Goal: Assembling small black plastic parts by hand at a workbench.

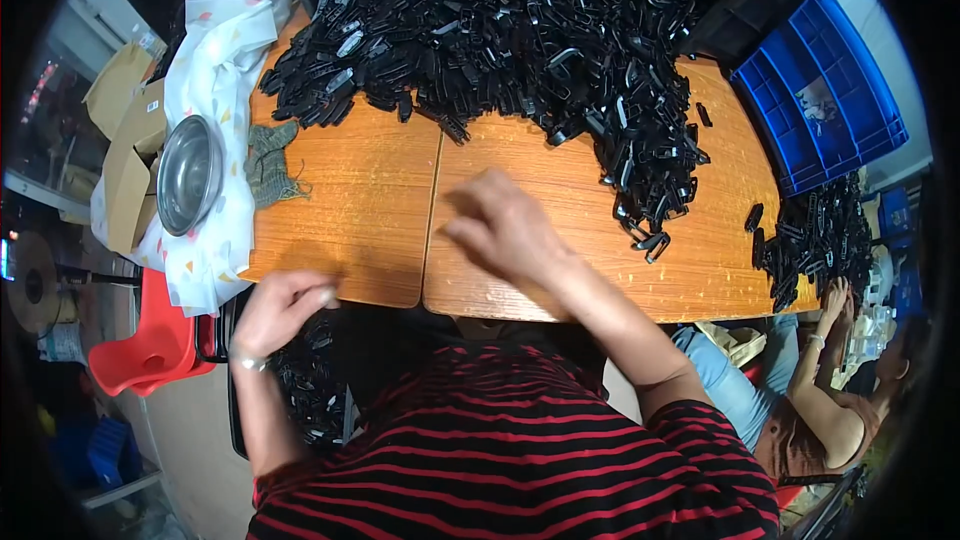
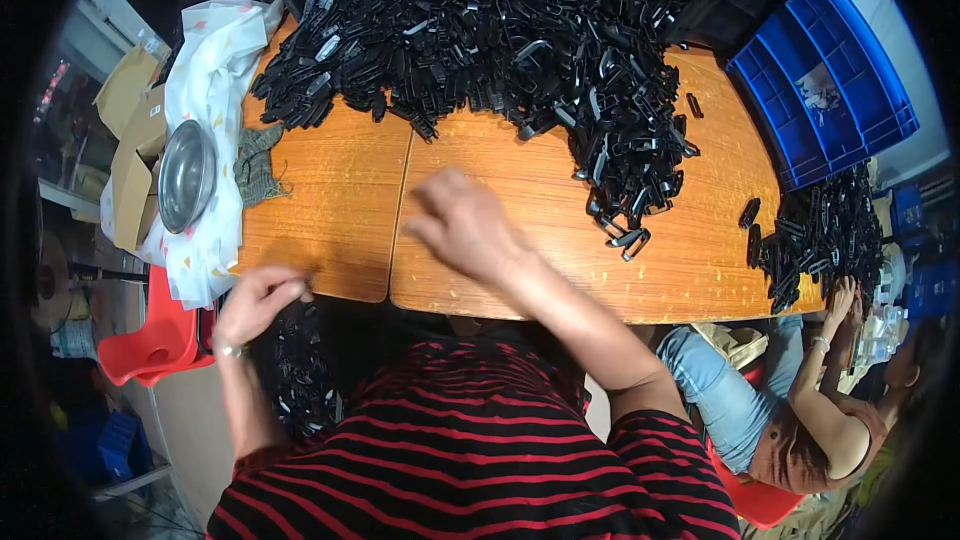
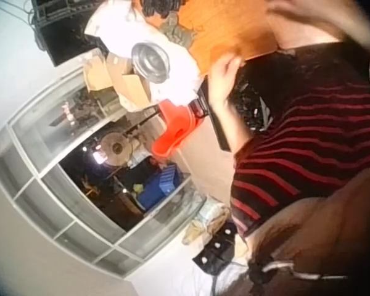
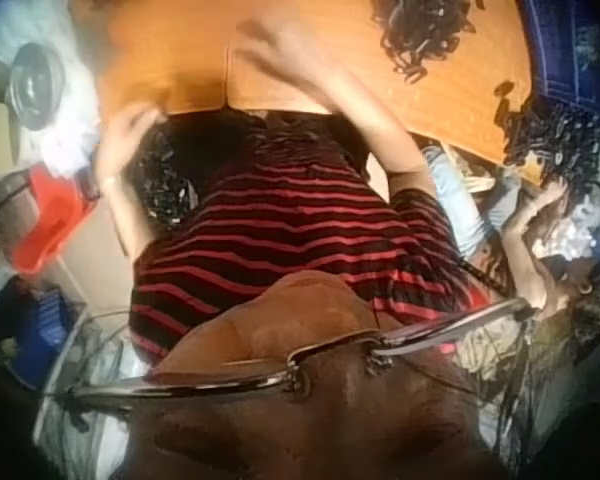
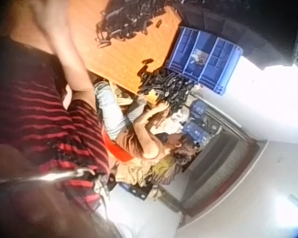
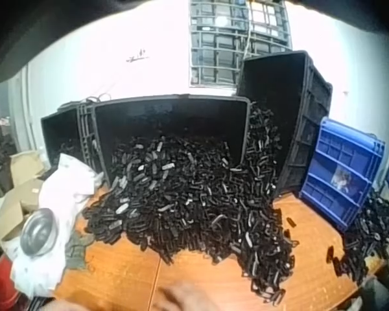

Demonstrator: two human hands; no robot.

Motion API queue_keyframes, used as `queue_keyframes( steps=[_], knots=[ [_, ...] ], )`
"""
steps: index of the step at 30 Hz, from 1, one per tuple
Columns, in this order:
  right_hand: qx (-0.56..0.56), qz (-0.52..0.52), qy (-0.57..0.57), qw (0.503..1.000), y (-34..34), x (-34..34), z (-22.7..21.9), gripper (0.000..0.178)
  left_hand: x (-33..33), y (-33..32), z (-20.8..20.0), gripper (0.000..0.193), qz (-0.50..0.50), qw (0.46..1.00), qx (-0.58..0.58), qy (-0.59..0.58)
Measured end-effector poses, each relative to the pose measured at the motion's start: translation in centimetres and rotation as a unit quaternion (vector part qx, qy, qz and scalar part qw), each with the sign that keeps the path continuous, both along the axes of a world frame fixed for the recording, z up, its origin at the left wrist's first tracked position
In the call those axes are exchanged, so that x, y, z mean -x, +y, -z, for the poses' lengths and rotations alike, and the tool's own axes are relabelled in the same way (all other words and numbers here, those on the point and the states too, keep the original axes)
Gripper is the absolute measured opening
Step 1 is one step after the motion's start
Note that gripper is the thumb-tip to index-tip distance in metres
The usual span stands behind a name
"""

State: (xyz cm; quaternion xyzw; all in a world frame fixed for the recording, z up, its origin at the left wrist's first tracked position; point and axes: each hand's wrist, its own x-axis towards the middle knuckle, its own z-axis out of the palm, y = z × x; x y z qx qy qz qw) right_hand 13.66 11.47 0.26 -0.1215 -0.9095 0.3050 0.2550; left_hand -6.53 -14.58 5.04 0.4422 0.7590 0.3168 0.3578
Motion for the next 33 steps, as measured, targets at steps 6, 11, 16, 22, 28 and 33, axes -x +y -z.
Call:
queue_keyframes(
  steps=[6,11,16,22,28,33],
  knots=[
    [-0.181,0.214,-0.028,0.960,6.2,0.0,-1.5,0.035,1.3,-3.5,-0.6,0.025,-0.143,0.987,-0.045,0.065],
    [-0.236,0.271,-0.136,0.923,9.2,0.3,1.1,0.051,-0.8,8.5,0.8,0.028,-0.049,0.973,-0.141,0.178],
    [-0.218,0.295,-0.208,0.907,9.5,2.0,0.5,0.050,-1.4,19.3,4.0,0.060,0.029,0.918,-0.241,0.314],
    [-0.190,0.281,-0.155,0.928,9.1,2.6,0.8,0.045,-0.8,23.8,5.7,0.061,0.023,0.918,-0.218,0.329],
    [-0.183,0.171,-0.045,0.967,6.0,2.4,1.2,0.039,-1.4,21.9,5.8,0.048,0.056,0.906,-0.255,0.333],
    [-0.093,0.056,-0.029,0.994,4.5,0.7,0.0,0.038,-2.0,17.8,5.0,0.051,0.072,0.923,-0.235,0.295]
  ],
)
